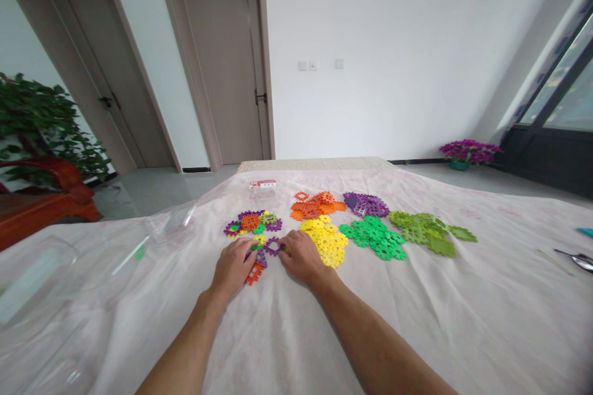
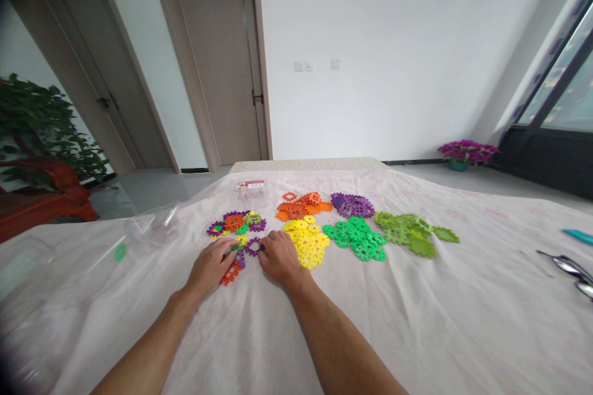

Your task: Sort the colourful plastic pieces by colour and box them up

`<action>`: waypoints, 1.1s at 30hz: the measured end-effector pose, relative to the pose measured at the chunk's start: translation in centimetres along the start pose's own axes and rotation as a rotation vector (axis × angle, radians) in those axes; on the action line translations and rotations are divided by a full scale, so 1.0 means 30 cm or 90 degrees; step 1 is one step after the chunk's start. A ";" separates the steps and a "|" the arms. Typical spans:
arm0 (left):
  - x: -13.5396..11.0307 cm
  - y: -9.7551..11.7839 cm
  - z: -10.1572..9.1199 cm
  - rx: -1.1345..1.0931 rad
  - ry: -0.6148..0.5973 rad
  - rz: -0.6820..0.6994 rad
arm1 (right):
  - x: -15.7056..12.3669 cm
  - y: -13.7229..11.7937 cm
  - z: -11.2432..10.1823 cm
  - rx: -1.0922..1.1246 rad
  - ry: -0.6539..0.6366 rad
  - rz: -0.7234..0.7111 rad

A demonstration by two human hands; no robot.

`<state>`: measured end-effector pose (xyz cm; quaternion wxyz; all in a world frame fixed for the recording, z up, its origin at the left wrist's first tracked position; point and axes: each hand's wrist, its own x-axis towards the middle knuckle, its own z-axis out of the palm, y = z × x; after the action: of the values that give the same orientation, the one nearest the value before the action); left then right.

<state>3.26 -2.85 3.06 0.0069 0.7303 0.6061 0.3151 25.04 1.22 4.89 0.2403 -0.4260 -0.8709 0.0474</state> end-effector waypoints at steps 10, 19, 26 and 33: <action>-0.001 0.002 -0.001 -0.003 0.002 0.000 | 0.001 0.002 0.002 0.002 0.010 -0.004; 0.000 0.000 -0.002 0.003 -0.004 0.003 | 0.001 0.004 0.005 0.010 0.004 -0.001; 0.000 -0.001 -0.002 0.009 -0.008 -0.003 | 0.000 -0.002 -0.004 0.000 -0.007 0.008; 0.000 0.003 -0.004 0.006 -0.007 -0.004 | 0.001 0.002 0.001 -0.008 0.035 0.025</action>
<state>3.28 -2.92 3.21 0.0077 0.7302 0.6097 0.3083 25.07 1.28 4.85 0.2602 -0.4454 -0.8560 0.0349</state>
